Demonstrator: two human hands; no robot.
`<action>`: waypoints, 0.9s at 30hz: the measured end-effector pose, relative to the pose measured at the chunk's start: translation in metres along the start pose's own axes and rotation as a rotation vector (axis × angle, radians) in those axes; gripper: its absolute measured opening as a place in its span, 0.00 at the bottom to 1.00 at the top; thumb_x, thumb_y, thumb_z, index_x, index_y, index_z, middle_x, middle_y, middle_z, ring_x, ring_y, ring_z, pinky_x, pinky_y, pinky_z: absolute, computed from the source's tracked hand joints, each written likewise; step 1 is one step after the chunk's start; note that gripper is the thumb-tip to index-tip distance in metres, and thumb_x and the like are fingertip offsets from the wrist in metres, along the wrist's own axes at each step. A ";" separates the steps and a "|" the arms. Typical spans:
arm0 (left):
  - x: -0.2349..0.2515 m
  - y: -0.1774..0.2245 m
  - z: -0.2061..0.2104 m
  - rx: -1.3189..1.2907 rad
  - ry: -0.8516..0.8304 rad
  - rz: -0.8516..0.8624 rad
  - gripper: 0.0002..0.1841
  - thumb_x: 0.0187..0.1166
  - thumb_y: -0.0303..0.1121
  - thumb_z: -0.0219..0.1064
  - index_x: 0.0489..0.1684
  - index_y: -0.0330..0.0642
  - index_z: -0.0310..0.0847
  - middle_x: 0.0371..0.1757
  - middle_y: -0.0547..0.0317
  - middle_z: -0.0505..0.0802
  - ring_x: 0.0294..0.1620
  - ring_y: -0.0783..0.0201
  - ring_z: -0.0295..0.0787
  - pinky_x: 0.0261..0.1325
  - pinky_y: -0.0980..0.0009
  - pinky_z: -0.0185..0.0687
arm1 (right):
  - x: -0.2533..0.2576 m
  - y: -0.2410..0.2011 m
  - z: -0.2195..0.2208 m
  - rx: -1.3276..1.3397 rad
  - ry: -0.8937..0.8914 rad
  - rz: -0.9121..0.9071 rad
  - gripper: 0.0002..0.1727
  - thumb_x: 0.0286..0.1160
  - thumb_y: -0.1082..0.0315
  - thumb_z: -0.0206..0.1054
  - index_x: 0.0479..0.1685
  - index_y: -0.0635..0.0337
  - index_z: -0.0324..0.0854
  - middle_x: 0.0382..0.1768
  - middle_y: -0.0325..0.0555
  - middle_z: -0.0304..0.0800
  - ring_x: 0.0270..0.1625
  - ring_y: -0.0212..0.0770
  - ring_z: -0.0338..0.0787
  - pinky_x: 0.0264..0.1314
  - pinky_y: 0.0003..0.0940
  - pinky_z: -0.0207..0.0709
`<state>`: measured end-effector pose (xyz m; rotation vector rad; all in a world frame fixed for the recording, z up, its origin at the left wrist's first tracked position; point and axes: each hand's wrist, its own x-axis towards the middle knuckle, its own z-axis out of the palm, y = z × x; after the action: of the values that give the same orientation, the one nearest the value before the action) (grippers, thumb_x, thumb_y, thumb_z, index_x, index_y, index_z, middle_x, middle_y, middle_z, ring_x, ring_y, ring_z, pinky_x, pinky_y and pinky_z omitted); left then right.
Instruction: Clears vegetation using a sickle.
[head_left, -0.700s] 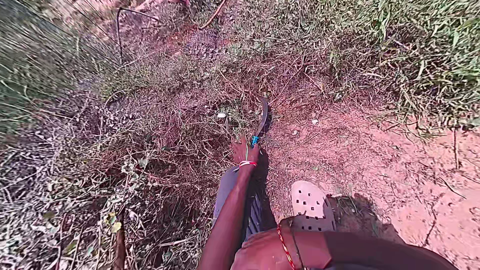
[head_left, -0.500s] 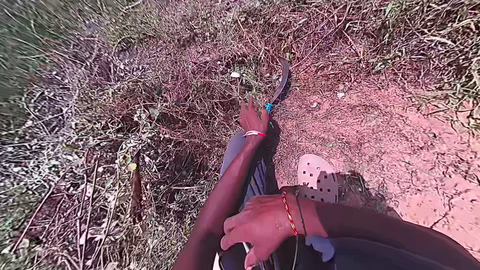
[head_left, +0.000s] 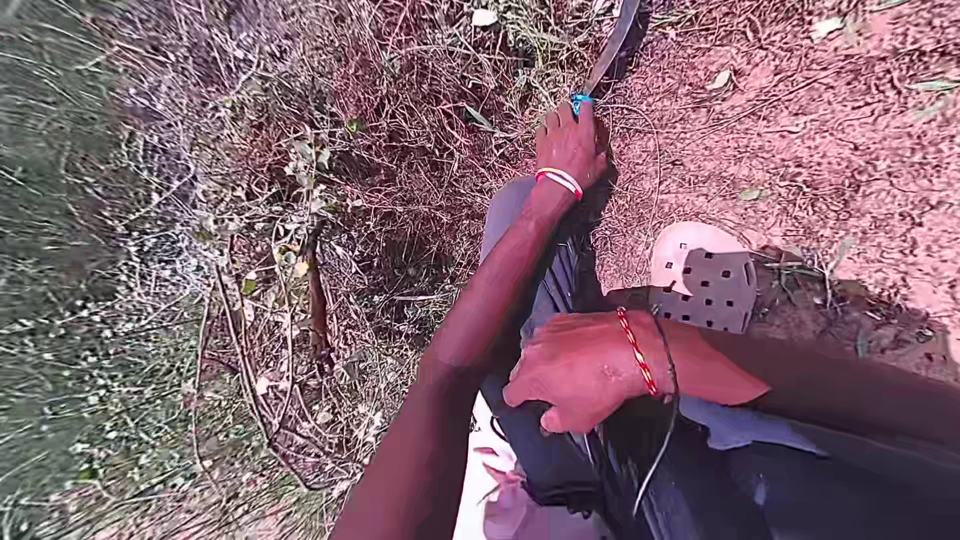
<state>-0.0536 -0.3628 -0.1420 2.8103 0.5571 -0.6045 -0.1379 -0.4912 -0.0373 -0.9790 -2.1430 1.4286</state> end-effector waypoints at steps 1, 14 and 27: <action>0.003 0.002 0.000 0.013 0.009 -0.048 0.44 0.73 0.43 0.76 0.88 0.32 0.61 0.82 0.25 0.73 0.84 0.29 0.68 0.80 0.37 0.65 | -0.002 -0.001 0.003 0.037 -0.021 -0.038 0.18 0.78 0.61 0.72 0.61 0.61 0.86 0.48 0.60 0.91 0.54 0.60 0.89 0.55 0.59 0.76; 0.036 0.016 -0.058 0.043 0.098 -0.272 0.31 0.85 0.38 0.63 0.87 0.39 0.62 0.73 0.33 0.85 0.73 0.36 0.84 0.70 0.37 0.79 | -0.061 0.065 0.012 0.433 0.543 0.363 0.30 0.87 0.53 0.64 0.86 0.48 0.70 0.63 0.49 0.91 0.53 0.50 0.91 0.61 0.55 0.78; 0.062 -0.121 -0.163 0.769 0.038 -0.081 0.30 0.90 0.36 0.55 0.94 0.58 0.60 0.75 0.29 0.82 0.70 0.31 0.84 0.66 0.35 0.79 | -0.076 0.125 0.070 0.661 1.098 0.641 0.23 0.89 0.61 0.61 0.80 0.56 0.75 0.59 0.54 0.91 0.59 0.53 0.90 0.66 0.58 0.78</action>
<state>0.0072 -0.1874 -0.0383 3.5260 0.5282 -0.9491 -0.0890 -0.5617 -0.1751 -1.6674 -0.5413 1.2072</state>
